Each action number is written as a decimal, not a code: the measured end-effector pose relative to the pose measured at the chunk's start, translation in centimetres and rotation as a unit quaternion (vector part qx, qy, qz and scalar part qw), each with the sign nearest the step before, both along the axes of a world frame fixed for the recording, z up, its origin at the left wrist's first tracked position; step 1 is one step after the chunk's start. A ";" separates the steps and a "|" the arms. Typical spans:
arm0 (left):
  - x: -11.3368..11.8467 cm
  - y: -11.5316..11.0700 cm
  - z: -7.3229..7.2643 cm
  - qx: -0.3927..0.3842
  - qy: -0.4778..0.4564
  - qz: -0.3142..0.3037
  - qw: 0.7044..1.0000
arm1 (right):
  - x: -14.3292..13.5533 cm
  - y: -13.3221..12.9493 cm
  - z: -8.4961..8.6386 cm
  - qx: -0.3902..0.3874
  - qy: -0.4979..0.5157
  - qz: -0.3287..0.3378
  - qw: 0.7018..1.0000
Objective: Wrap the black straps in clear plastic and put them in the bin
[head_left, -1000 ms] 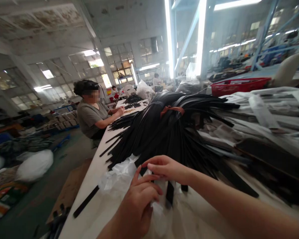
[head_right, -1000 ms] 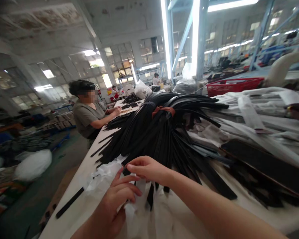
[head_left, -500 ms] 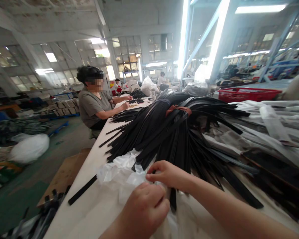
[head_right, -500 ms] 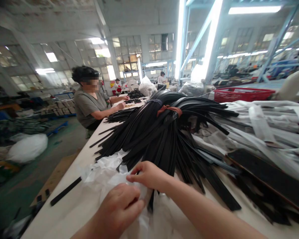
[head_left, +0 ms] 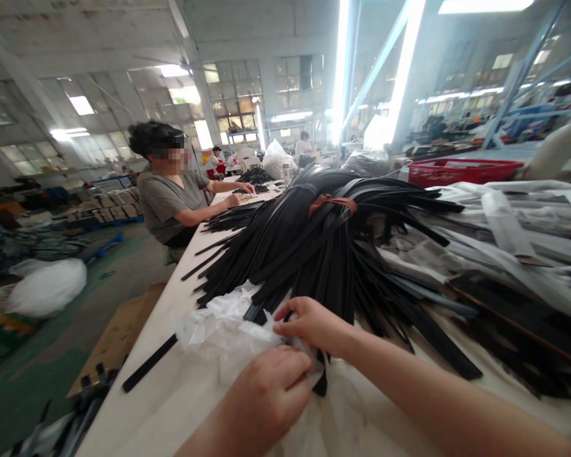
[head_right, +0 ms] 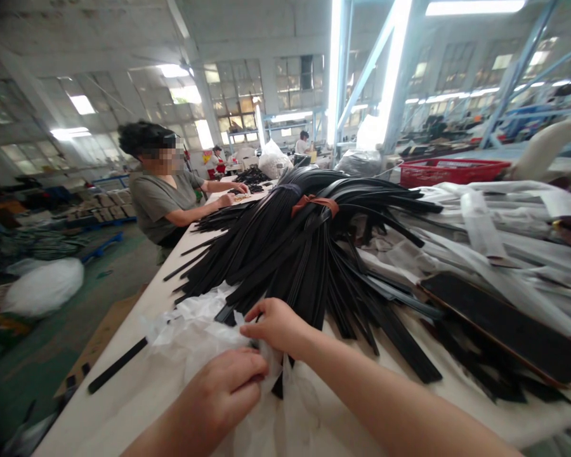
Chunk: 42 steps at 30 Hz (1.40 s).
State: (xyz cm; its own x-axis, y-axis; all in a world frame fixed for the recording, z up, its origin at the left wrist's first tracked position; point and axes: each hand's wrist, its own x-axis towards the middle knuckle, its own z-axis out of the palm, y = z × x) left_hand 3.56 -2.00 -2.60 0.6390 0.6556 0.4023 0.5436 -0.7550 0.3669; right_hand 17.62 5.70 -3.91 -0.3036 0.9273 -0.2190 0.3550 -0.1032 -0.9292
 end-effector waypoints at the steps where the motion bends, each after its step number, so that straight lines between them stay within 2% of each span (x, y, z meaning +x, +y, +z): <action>1: -0.1 0.1 -0.1 -0.001 0.006 0.005 1.000 | 0.1 0.0 0.1 -0.005 0.004 -0.001 1.000; 3: -0.5 0.5 -0.3 -0.004 0.018 0.002 1.000 | 0.2 0.1 -0.1 -0.001 0.003 0.006 1.000; 5: -0.9 0.8 -0.6 -0.014 0.014 -0.034 0.999 | 0.1 0.2 -0.4 0.025 -0.015 0.015 0.999; 7: -1.3 1.3 -0.8 -0.037 -0.028 -0.048 0.998 | -0.2 0.2 -0.9 0.059 -0.010 0.015 0.998; 8: -1.6 1.5 -0.8 -0.056 -0.062 -0.021 0.996 | -0.4 0.2 -1.1 0.070 0.009 0.005 0.997; 10: -2.0 2.0 -1.0 -0.096 -0.145 0.098 0.980 | -0.6 0.1 -1.1 0.067 0.074 -0.018 0.995; 12: -2.4 2.6 -0.9 -0.127 -0.237 0.227 0.936 | -0.7 -0.1 -0.8 0.044 0.142 -0.023 0.989; 14: -2.6 3.1 -0.6 -0.160 -0.314 0.288 0.891 | -0.6 -0.6 -0.1 0.019 0.183 -0.012 0.983; 15: -2.7 3.3 -0.3 -0.183 -0.338 0.285 0.878 | -0.6 -0.9 0.1 0.013 0.197 0.000 0.980; 19: -2.9 3.5 0.6 -0.292 -0.397 0.187 0.850 | -0.8 -1.9 0.5 0.048 0.194 0.084 0.976; 21: -3.1 3.6 0.9 -0.319 -0.468 0.178 0.805 | -0.9 -1.8 0.2 0.070 0.161 0.117 0.978; 22: -3.3 3.7 1.0 -0.328 -0.504 0.186 0.777 | -0.9 -1.4 0.1 0.074 0.143 0.107 0.981; 24: -3.9 4.0 1.1 -0.345 -0.557 0.203 0.728 | -0.9 -0.3 0.1 0.049 0.135 0.019 0.989; 26: -4.5 4.4 1.2 -0.345 -0.579 0.215 0.707 | -0.9 0.9 0.3 0.004 0.158 -0.089 0.983; 27: -4.7 4.5 1.2 -0.339 -0.579 0.218 0.709 | -1.0 1.4 0.5 -0.018 0.171 -0.124 0.977; 29: -5.0 4.7 1.2 -0.327 -0.557 0.217 0.732 | -1.2 2.0 0.8 -0.046 0.185 -0.145 0.971; 34: -4.7 4.1 1.2 -0.315 -0.433 0.182 0.825 | -1.5 1.9 1.0 -0.069 0.234 -0.112 0.963; 39: -4.1 3.5 1.1 -0.253 -0.329 0.231 0.880 | -1.2 2.2 0.1 -0.021 0.199 -0.174 0.964; 42: -4.0 3.4 1.1 -0.236 -0.299 0.240 0.893 | -0.2 2.2 -0.1 0.030 0.176 -0.203 0.963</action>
State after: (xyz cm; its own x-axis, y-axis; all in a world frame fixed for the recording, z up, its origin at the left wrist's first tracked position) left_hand -0.44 1.38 -1.54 0.0015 0.9829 0.1843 0.3632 -0.1723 0.9156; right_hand 17.38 7.95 -3.98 0.0420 0.9929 -0.1109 -0.0418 -0.1092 -0.9931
